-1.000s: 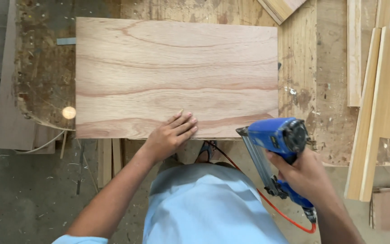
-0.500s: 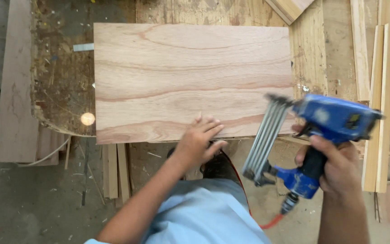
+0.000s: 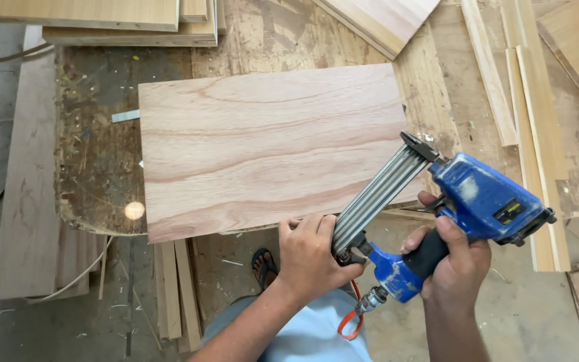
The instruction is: The person positions wooden planks and uses a pneumatic nail gun to attach thin wooden strips to them on a workbench.
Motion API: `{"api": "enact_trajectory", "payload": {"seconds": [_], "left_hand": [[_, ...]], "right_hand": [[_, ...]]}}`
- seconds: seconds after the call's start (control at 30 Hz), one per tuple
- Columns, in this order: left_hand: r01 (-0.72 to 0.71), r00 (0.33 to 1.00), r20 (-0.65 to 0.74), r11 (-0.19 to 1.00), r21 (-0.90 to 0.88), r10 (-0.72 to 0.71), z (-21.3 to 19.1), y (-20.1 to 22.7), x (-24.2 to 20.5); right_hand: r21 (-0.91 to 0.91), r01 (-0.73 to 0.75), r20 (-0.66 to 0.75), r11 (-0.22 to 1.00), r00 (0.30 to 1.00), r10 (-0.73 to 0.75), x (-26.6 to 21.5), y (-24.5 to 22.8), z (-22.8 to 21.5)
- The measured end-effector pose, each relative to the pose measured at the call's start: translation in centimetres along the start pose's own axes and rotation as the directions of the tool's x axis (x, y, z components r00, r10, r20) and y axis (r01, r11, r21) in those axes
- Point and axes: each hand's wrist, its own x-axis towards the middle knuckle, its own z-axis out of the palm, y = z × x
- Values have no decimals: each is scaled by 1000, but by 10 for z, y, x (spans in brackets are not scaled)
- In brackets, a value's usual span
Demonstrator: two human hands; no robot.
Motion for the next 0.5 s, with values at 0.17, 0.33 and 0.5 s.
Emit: {"api": "enact_trajectory", "payload": {"seconds": [0.17, 0.33, 0.5], "left_hand": [[11, 998, -60, 1000, -23, -12, 1, 3, -7], [3, 999, 38, 991, -130, 2, 11, 2, -23], [61, 997, 49, 981, -184, -53, -22, -19, -26]], "right_hand": [[6, 76, 79, 997, 994, -76, -15, -5, -5], [26, 144, 95, 989, 985, -146, -21, -11, -15], [-382, 9, 161, 924, 985, 56, -6, -24, -72]]}}
